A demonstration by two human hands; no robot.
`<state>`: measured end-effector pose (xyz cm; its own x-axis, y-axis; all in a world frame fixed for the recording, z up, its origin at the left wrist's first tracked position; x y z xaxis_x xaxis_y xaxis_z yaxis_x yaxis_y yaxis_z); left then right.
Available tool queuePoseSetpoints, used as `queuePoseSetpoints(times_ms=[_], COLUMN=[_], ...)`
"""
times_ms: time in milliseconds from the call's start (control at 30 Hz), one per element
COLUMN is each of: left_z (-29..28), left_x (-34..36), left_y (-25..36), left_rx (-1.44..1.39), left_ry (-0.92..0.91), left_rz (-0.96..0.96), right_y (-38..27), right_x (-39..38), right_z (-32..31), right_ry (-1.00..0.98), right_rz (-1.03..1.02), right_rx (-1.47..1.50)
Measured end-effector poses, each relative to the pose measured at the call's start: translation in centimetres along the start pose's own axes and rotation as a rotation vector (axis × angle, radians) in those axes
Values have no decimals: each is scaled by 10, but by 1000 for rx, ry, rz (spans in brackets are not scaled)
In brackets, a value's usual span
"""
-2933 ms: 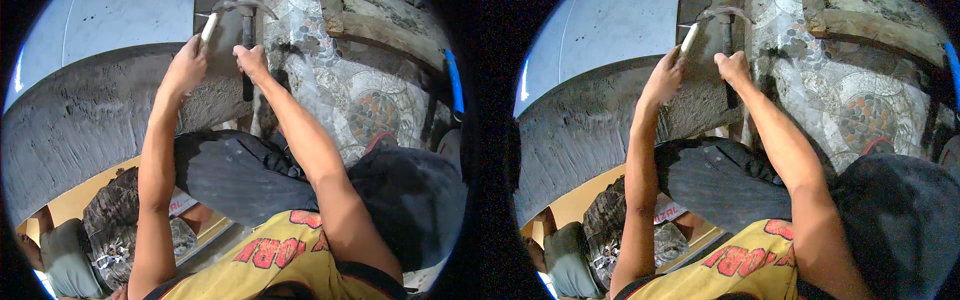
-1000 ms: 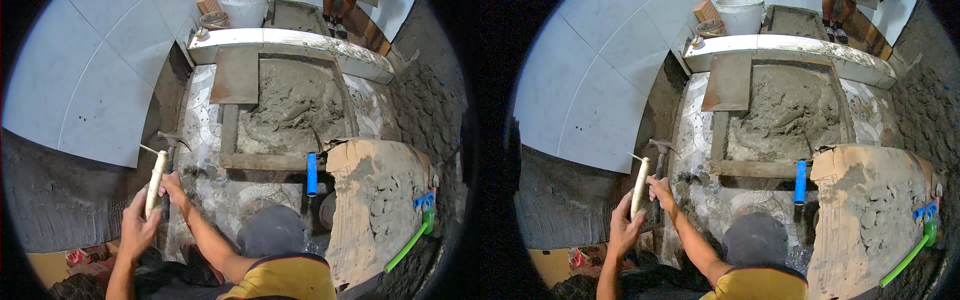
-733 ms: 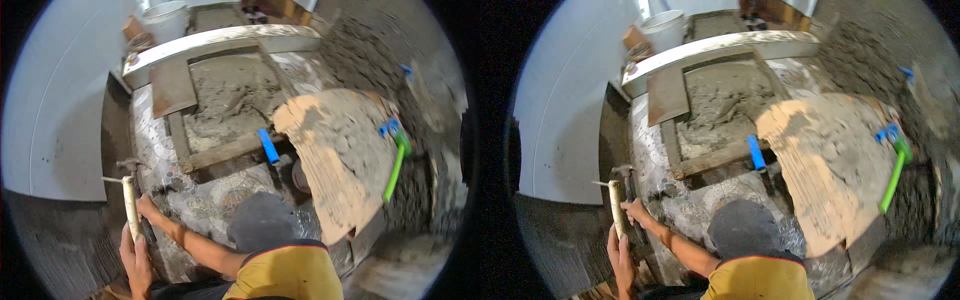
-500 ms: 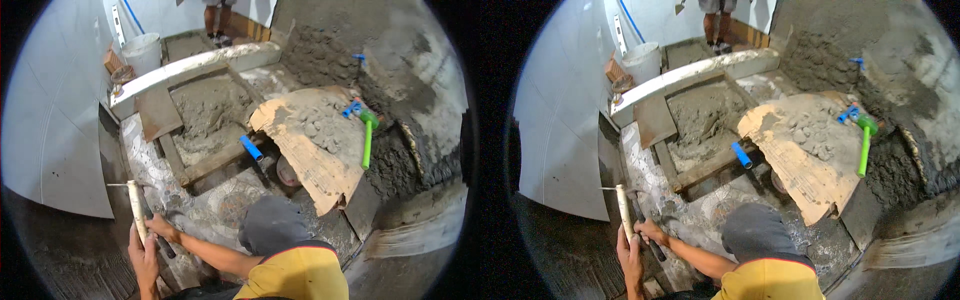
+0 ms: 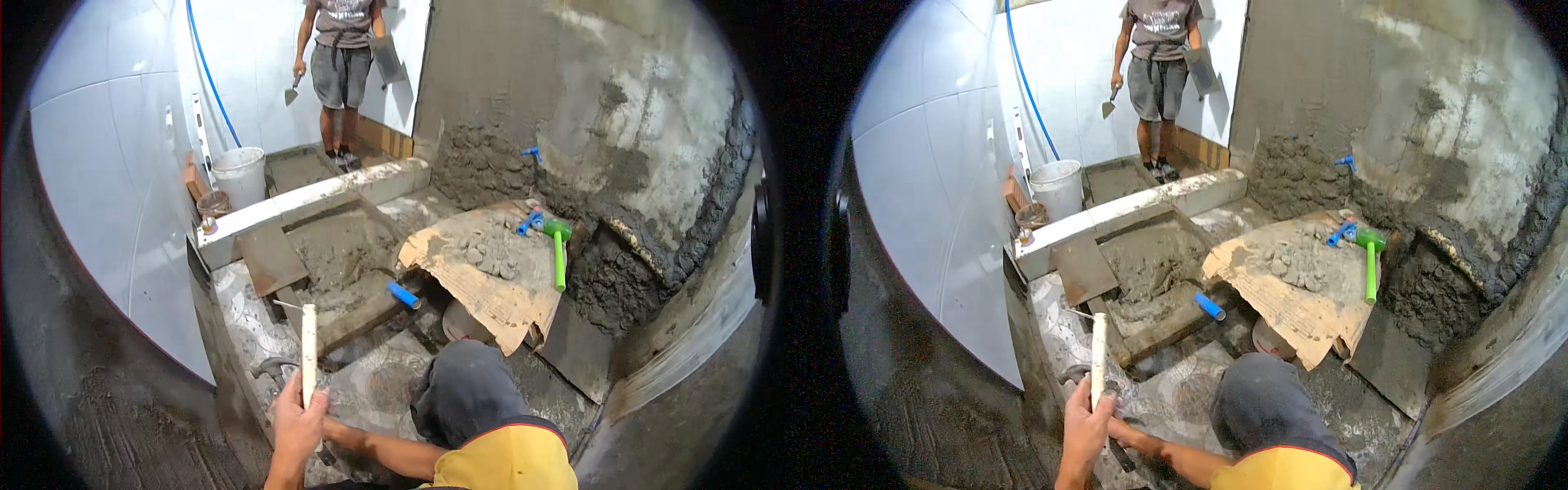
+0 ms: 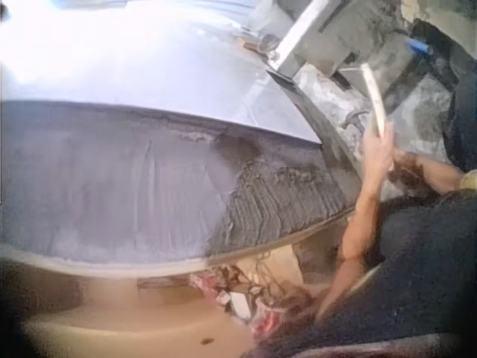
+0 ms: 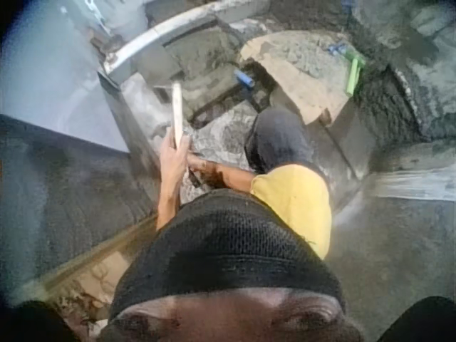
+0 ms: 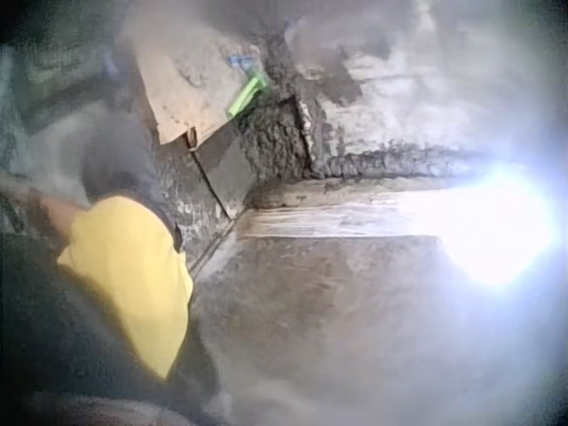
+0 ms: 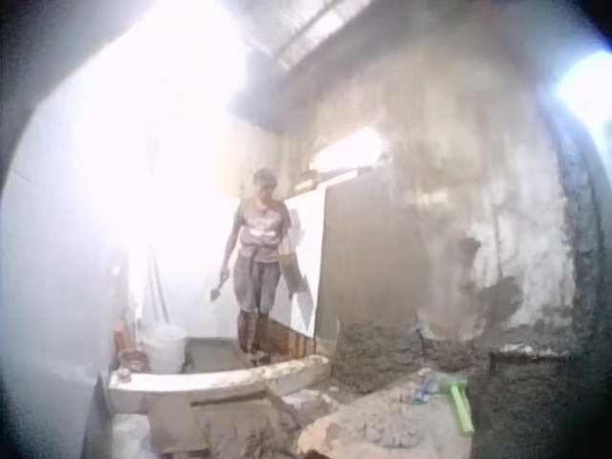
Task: The person holds a hammer and a small tool against a tile edge, striking the tool with the hammer to shape or adjust the tile position.
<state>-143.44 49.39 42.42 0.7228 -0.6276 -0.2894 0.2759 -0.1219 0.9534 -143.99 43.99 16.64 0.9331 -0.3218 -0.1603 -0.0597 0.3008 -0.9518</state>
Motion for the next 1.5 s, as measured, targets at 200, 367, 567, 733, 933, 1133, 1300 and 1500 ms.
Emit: queuePoseSetpoints(times_ms=[200, 367, 567, 733, 933, 1133, 1300, 1500], left_z=[12, -6, 23, 36, 39, -22, 16, 31], left_x=[16, 19, 16, -1, 29, 51, 73, 109], left_y=[-17, -27, -27, -16, 11, -19, -9, -28], left_rx=[271, 162, 161, 71, 62, 231, 335, 570], left_ry=[-11, -2, -12, 2, 132, 487, 610, 846], left_rz=[81, 121, 68, 0, 2, 165, 129, 130], right_y=[6, -6, -14, -24, -46, -74, -76, -64], right_x=[-12, 0, -28, -19, 53, 93, 37, -18], right_z=[-6, 15, -15, -12, -22, -23, -103, -154], right_ry=[62, 40, 130, 98, 139, 41, -80, -272], right_rz=[-26, -68, -61, -51, -106, -129, -90, -17], right_rx=[-7, 10, 81, 148, 142, 63, -92, -212])
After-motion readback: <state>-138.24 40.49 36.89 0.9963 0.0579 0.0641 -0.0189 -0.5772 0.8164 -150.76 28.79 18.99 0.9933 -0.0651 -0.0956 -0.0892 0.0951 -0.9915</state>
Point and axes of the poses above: each hand's wrist, its own x-axis towards the middle knuckle, its own z-axis out of the palm, y = z × x, the point moved 3 cm from there along x, towards the middle knuckle, and after that the axes turned 15 degrees about -z, right-handed, at the moved point
